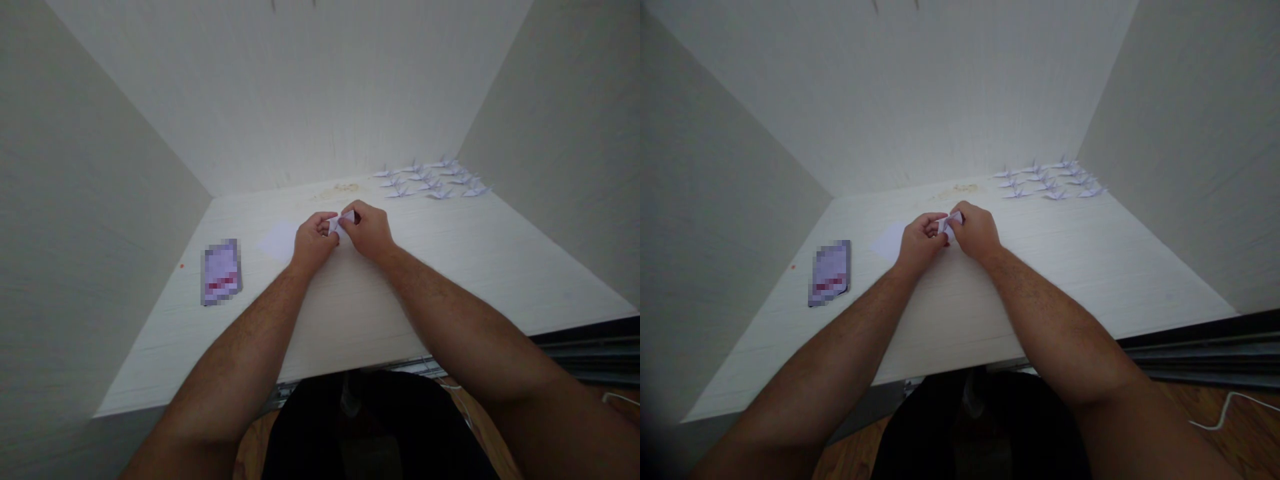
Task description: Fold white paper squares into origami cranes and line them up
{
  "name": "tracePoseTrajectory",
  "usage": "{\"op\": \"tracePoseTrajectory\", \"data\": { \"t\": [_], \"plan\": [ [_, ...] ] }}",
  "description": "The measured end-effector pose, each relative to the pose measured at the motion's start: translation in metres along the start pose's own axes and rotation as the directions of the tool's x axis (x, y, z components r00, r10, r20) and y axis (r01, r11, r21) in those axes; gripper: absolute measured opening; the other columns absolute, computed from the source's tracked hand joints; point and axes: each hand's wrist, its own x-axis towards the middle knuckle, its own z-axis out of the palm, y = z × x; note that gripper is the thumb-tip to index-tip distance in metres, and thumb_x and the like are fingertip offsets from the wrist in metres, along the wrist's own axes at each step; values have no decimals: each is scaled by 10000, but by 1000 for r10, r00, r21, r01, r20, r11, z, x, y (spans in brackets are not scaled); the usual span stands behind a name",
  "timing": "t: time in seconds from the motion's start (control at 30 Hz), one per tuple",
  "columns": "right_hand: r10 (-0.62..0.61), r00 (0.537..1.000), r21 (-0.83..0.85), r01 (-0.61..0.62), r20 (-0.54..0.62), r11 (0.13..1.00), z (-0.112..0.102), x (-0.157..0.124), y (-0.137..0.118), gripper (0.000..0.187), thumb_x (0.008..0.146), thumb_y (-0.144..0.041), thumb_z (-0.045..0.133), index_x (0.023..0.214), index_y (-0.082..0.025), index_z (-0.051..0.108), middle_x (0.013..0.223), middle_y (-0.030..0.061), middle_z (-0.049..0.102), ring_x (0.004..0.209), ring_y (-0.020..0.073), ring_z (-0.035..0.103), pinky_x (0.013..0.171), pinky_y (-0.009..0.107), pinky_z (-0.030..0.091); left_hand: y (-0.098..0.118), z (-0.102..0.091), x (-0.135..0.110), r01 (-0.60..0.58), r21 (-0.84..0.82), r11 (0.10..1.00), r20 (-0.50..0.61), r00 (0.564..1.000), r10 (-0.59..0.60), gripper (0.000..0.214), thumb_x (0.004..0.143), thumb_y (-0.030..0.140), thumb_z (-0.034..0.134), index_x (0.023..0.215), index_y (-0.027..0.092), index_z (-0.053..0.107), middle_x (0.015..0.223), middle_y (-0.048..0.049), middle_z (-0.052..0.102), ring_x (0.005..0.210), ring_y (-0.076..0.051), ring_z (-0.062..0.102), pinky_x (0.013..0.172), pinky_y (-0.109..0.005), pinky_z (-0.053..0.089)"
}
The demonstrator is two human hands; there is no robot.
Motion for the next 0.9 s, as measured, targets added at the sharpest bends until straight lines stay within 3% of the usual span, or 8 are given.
{"op": "tracePoseTrajectory", "data": {
  "t": [0.13, 0.3, 0.57, 0.77, 0.9],
  "plan": [
    [100, 995, 195, -93, -27, 976, 5, 2, 3, 102, 771, -202, 611, 850, -205, 675, 680, -20, 627, 623, 143, 542, 651, 297, 447, 2, -1, -1, 22, -18, 1000, -12, 1000, -23, 446, 608, 67, 612, 1041, 157, 677, 785, -8, 740, 577, -103, 623, 559, -231, 527],
    [204, 978, 390, -204, 41, 898, 10, 6, 13, 106, 734, -242, 615, 814, -203, 672, 641, -21, 626, 559, 142, 562, 580, 292, 471, 1, -2, 0, 34, -43, 999, 26, 999, -32, 466, 601, 62, 595, 1049, 160, 677, 776, -7, 740, 552, -101, 615, 541, -228, 522],
    [108, 992, 268, -123, 67, 955, 4, 1, 1, 71, 683, -205, 627, 749, -192, 650, 637, -24, 620, 582, 128, 544, 579, 278, 443, 9, 1, -5, 91, -115, 989, 0, 996, -92, 425, 613, 79, 615, 1029, 152, 663, 761, -13, 734, 542, -120, 637, 564, -275, 559],
    [274, 947, 516, -321, 168, 794, 4, 5, -1, 203, 623, -151, 561, 806, -192, 638, 724, -10, 658, 528, 121, 577, 477, 261, 478, 4, -3, -1, 60, -104, 993, -10, 998, -62, 464, 580, 87, 591, 1030, 167, 672, 699, 11, 701, 504, -105, 567, 509, -244, 503],
    [270, 934, 563, -355, 232, 746, 2, 6, -1, 267, 591, -136, 582, 845, -193, 636, 699, -26, 651, 521, 113, 567, 491, 266, 511, -1, -5, 2, 64, -159, 985, -39, 997, -71, 470, 574, 111, 592, 1031, 177, 678, 696, 10, 679, 498, -102, 540, 491, -242, 477]
  ]
}}
